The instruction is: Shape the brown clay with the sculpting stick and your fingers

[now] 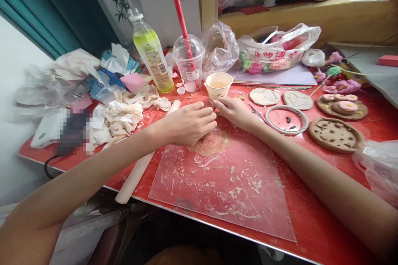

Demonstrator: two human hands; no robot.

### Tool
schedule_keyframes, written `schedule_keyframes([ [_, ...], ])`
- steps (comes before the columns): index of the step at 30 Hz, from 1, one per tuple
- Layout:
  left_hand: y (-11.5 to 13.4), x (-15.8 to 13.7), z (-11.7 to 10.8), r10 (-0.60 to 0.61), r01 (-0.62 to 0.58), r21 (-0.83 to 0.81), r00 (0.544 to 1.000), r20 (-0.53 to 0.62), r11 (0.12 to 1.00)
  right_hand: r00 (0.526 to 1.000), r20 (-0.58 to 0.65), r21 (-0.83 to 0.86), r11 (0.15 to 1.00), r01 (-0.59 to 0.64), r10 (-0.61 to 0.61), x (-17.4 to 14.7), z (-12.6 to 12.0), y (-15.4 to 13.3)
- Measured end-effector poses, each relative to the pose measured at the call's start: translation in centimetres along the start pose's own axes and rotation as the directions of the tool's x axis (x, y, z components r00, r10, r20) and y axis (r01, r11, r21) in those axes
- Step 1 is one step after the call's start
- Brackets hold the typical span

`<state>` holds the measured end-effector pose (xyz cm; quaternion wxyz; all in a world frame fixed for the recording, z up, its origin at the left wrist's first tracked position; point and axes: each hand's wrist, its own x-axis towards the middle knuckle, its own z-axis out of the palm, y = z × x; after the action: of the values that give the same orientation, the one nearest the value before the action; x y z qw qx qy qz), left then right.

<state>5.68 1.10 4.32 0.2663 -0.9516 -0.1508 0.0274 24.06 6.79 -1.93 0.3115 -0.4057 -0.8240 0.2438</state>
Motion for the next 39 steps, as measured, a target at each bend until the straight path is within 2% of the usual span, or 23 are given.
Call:
schedule_keyframes([
  [3, -0.6, -0.8, 0.4, -0.064, 0.064, 0.001, 0.998, 0.02, 0.998, 1.0, 0.002, -0.012, 1.0, -0.002, 0.002, 0.0, -0.1, -0.1],
  [7, 0.2, -2.8, 0.3, -0.125, 0.126, -0.011, 0.991, 0.038, 0.992, 1.0, 0.0, -0.016, 1.0, -0.01, 0.01, 0.1, -0.1, -0.1],
  [11, 1.3, -3.1, -0.4, -0.044, 0.044, -0.012, 0.999, -0.016, 0.999, 1.0, -0.005, -0.013, 1.0, -0.014, 0.014, 0.1, 0.1, -0.1],
  [15, 1.2, -0.8, -0.1, 0.068, -0.069, -0.022, 0.996, -0.065, 0.997, 1.0, -0.014, -0.002, 1.0, 0.004, -0.004, 0.1, 0.1, -0.1],
  [18, 0.4, 0.8, 0.7, 0.096, -0.099, -0.034, 0.993, -0.073, 0.995, 1.0, -0.012, 0.01, 1.0, 0.014, -0.013, 0.1, 0.1, 0.1],
  [20, -0.3, 0.9, 1.1, 0.043, -0.046, -0.061, 0.998, -0.055, 0.997, 1.0, -0.012, 0.006, 1.0, 0.013, -0.013, 0.1, 0.1, 0.1],
  [23, -0.9, -0.5, 1.7, -0.119, 0.117, -0.177, 0.993, -0.001, 0.977, 1.0, -0.014, 0.012, 1.0, 0.01, -0.01, 0.1, 0.0, 0.1],
  [27, -0.8, -3.4, 2.1, -0.294, 0.29, -0.407, 0.954, 0.055, 0.866, 1.0, -0.002, 0.004, 1.0, -0.007, 0.007, 0.1, -0.1, -0.1],
  [31, -0.2, -5.2, 1.5, -0.328, 0.319, -0.489, 0.942, 0.07, 0.812, 1.0, 0.005, -0.008, 1.0, -0.02, 0.02, 0.1, -0.2, -0.4],
  [35, 0.0, -5.7, 0.8, -0.325, 0.333, -0.48, 0.94, 0.103, 0.811, 1.0, 0.011, -0.007, 1.0, -0.024, 0.024, 0.0, -0.3, -0.4],
  [39, -0.1, -5.8, 1.0, -0.324, 0.335, -0.45, 0.94, 0.103, 0.828, 1.0, 0.012, -0.002, 1.0, -0.015, 0.015, 0.0, -0.2, -0.3],
])
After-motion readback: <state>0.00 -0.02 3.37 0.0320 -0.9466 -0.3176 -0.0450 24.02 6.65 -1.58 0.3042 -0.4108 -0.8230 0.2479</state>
